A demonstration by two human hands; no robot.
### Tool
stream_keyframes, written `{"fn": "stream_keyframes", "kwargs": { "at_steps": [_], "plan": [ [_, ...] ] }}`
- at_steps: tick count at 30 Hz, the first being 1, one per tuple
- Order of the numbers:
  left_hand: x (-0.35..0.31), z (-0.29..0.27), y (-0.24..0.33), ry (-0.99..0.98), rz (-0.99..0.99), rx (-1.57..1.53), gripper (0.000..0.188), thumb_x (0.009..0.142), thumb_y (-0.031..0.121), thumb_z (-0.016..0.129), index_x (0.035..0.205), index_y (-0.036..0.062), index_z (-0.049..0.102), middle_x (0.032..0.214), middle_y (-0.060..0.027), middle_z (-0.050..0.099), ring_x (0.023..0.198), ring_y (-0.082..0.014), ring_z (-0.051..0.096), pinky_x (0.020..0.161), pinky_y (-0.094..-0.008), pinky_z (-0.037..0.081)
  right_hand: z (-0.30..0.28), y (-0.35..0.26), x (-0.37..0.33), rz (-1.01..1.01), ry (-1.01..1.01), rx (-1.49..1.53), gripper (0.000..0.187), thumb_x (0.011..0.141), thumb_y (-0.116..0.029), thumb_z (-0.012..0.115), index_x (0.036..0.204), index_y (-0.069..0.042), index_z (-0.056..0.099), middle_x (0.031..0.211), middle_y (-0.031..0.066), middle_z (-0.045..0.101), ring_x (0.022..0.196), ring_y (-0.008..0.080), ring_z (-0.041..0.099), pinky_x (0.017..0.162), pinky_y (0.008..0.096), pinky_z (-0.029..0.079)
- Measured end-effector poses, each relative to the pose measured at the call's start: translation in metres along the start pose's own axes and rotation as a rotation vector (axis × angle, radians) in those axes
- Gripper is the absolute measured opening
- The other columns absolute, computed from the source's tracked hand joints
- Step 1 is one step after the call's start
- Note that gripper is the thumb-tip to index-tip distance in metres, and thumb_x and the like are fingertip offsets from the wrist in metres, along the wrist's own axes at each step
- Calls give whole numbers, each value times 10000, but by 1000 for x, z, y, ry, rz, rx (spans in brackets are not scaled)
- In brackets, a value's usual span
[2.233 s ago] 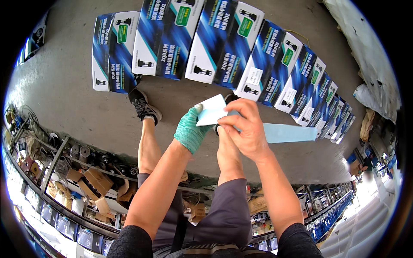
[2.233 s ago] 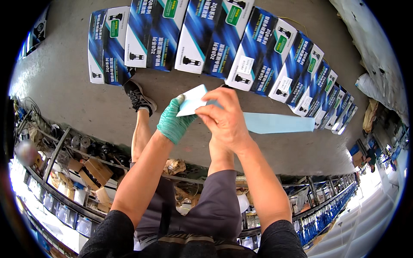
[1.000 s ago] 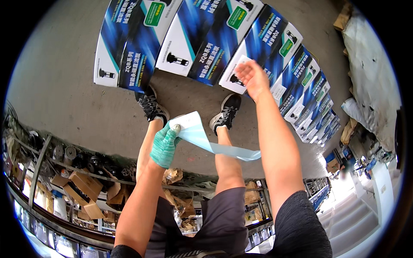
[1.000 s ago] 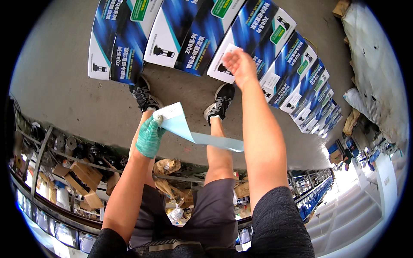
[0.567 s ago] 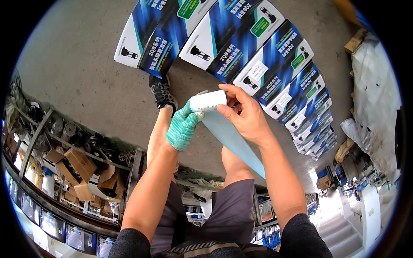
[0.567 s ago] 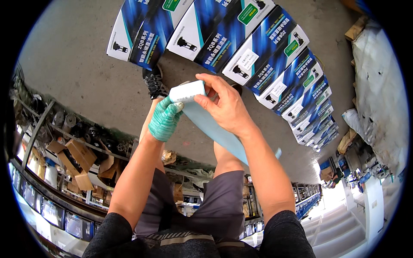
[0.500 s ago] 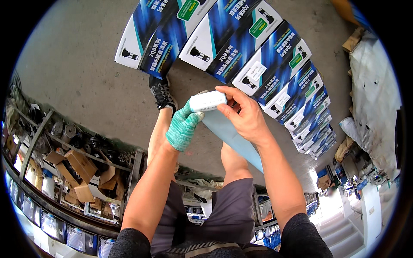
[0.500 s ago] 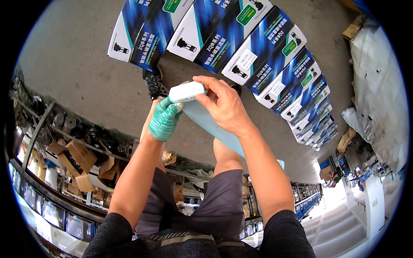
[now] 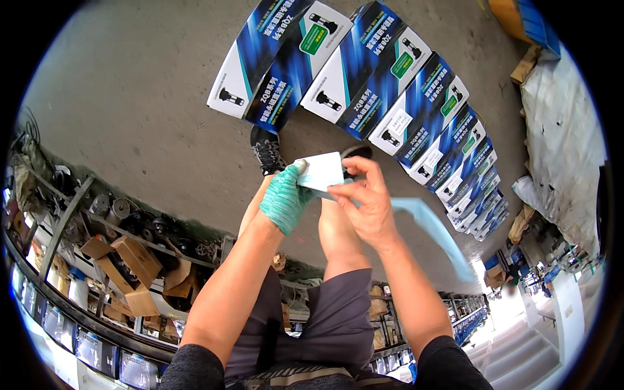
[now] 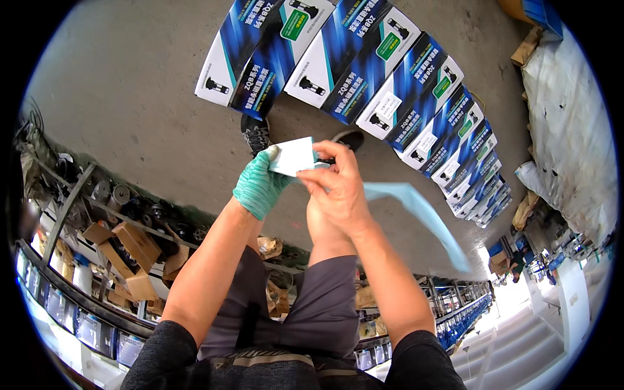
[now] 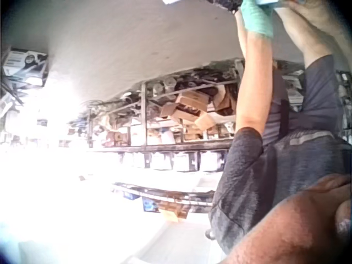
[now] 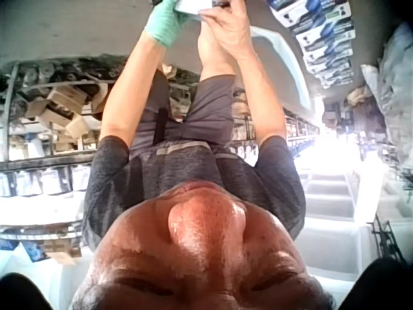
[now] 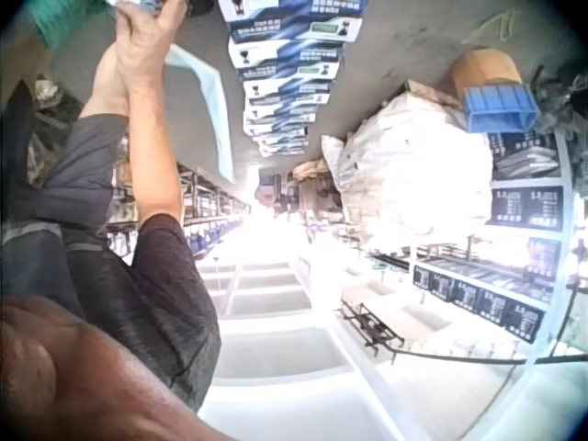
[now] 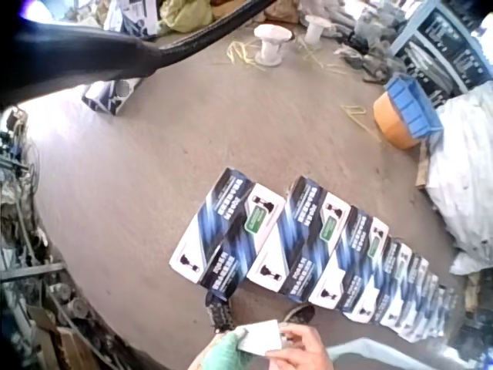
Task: The person stands in a warehouse aisle and applies white labels to a row of blue and white product boxes. They hold a roll of labels in their left hand and use their right hand to peel and stick each label onto the top surface of the boxes. The person moves along the row, repeating the process for multiple boxes.
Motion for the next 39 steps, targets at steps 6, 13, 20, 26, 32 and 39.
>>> {"fn": "stream_keyframes", "kwargs": {
  "at_steps": [6,13,20,26,32,39],
  "plan": [
    [42,-97,17,253,122,-51,442,1047,317,640,1328,-24,619,1192,-158,686,1059,-280,700,945,-442,602,23,2,32,96,166,372,195,873,77,751,1011,-61,752,1004,55,719,904,179,694,793,319,566],
    [12,-144,41,389,220,175,422,1073,287,617,1327,-50,631,1219,-145,681,1093,-253,681,968,-401,608,77,161,125,563,765,1367,183,1009,-28,682,1167,-102,629,1120,78,691,998,195,673,901,349,577],
    [2,-164,57,361,181,152,432,1038,295,669,1297,-47,617,1230,-154,667,1136,-274,661,1030,-439,569,108,224,162,702,980,1446,137,1015,-26,665,1138,-45,607,1091,96,686,928,187,674,874,341,596],
    [7,-150,64,331,220,48,422,1048,289,658,1294,-52,625,1229,-151,658,1124,-262,653,1005,-425,582,110,238,157,898,930,1188,151,1018,-16,630,1164,18,606,1098,148,694,952,247,715,898,386,631],
    [12,-141,50,295,233,32,416,1049,310,665,1263,-46,666,1209,-138,677,1079,-240,669,958,-402,603,96,234,122,1098,647,907,211,1003,11,621,1204,54,576,1171,198,670,952,299,756,876,375,656],
    [10,-122,44,285,234,88,475,1063,342,646,1323,-55,651,1220,-137,681,1098,-235,676,948,-380,603,89,226,110,1009,622,898,216,988,2,665,1184,-1,574,1090,143,676,925,275,754,788,359,649]
  ]
}}
Point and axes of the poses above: each hand's wrist, its own x-axis towards the middle knuckle, its own z-axis out of the palm, y = z × x, the point moved 6 cm from there along x, towards the middle knuckle
